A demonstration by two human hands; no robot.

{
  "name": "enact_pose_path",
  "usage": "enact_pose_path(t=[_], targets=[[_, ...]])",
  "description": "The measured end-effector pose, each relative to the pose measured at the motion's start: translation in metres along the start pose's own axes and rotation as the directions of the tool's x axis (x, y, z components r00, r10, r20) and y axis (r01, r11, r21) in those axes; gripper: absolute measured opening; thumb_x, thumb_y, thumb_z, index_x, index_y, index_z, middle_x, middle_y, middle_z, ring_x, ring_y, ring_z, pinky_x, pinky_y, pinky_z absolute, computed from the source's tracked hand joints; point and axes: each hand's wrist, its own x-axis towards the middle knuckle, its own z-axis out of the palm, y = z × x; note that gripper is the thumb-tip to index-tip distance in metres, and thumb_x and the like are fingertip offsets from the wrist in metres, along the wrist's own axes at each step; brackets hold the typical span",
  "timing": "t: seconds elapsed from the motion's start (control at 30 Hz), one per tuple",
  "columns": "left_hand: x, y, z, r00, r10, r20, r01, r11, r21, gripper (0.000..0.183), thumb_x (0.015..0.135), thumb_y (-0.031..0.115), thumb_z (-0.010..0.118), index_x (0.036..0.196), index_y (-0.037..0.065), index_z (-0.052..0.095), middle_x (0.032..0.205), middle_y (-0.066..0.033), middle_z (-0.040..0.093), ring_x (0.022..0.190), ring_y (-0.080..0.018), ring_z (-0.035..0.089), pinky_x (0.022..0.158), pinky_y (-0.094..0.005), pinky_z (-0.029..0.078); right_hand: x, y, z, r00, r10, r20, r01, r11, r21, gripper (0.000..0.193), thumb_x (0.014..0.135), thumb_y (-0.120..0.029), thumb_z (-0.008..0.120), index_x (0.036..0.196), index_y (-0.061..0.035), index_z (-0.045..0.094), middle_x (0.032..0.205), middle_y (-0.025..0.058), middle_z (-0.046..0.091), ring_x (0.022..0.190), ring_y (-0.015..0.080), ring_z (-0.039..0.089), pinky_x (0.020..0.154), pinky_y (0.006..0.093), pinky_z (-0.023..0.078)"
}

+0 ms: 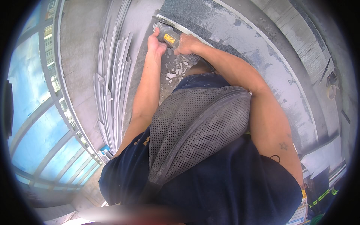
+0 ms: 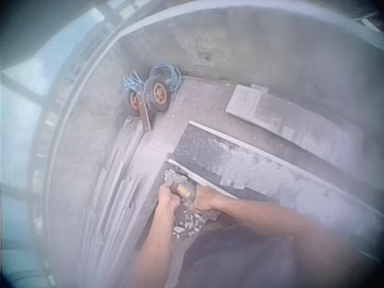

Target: The person measures a long metal profile with a tape measure, marks it with a pencil, and then uses an angle grinder to cut the profile. The cut piece is separated and set aside.

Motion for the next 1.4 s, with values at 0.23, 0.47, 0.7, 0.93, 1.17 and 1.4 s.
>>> enact_pose_path(t=[0.23,0.47,0.7,0.93,1.17,1.4], targets=[[0.002,-0.004,-0.003,1.0,-0.007,0.003,0.007,1.0,0.0,0.041,0.097,0.026,0.056,0.129,0.001,0.048,0.124,-0.0153,0.056,0.114,-0.033,0.056,0.098,-0.0653,0.037,-0.004,0.004,0.0,1.0,-0.014,-0.013,0.014,1.0,0.011,0.088,0.063,-0.044,0.078,0.121,0.0146,0.049,0.113,0.0331,0.06,0.108,0.0396,0.061,0.092,0.0398,0.048],[-0.007,0.003,0.008,1.0,-0.025,-0.011,0.025,1.0,0.012,0.041,0.099,0.027,0.051,0.129,-0.001,0.048,0.128,-0.0169,0.054,0.118,-0.0335,0.052,0.104,-0.0605,0.033,0.006,0.003,0.002,1.0,-0.008,-0.012,0.008,1.0,0.009,0.084,0.062,-0.041,0.079,0.119,0.0143,0.051,0.113,0.0323,0.061,0.108,0.0395,0.061,0.091,0.0401,0.049],[0.003,0.012,0.008,0.998,-0.031,-0.047,0.032,0.999,0.02,0.039,0.098,0.027,0.054,0.127,0.0,0.049,0.125,-0.0161,0.055,0.115,-0.0353,0.055,0.095,-0.0702,0.035,0.023,0.001,0.006,0.999,0.012,-0.043,-0.012,1.0,0.015,0.078,0.061,-0.039,0.08,0.117,0.0104,0.058,0.114,0.0287,0.063,0.107,0.0375,0.063,0.091,0.0399,0.051],[0.028,0.013,-0.003,0.998,-0.03,-0.046,0.03,0.999,0.014,0.037,0.099,0.027,0.053,0.125,0.001,0.051,0.12,-0.015,0.058,0.109,-0.0334,0.058,0.095,-0.0641,0.039,0.034,-0.003,0.003,0.999,0.014,-0.038,-0.013,1.0,0.027,0.076,0.06,-0.041,0.081,0.112,0.0111,0.061,0.11,0.0287,0.065,0.104,0.0367,0.065,0.089,0.0394,0.051],[0.029,0.014,-0.002,0.998,-0.044,-0.041,0.045,0.999,0.016,0.037,0.099,0.027,0.052,0.126,0.001,0.05,0.122,-0.0156,0.057,0.11,-0.0337,0.057,0.096,-0.0645,0.038,0.037,-0.003,0.003,0.999,0.011,-0.032,-0.011,1.0,0.011,0.077,0.06,-0.041,0.081,0.113,0.0111,0.06,0.112,0.0285,0.064,0.105,0.0363,0.064,0.089,0.0393,0.051],[0.011,0.009,0.001,0.999,-0.037,-0.018,0.037,0.999,0.018,0.039,0.099,0.027,0.052,0.127,0.001,0.049,0.124,-0.0157,0.056,0.113,-0.0341,0.056,0.098,-0.0655,0.036,0.017,-0.002,0.001,1.0,0.02,-0.021,-0.019,1.0,0.016,0.081,0.063,-0.042,0.079,0.119,0.0109,0.055,0.116,0.0291,0.062,0.11,0.0376,0.061,0.092,0.0399,0.049]])
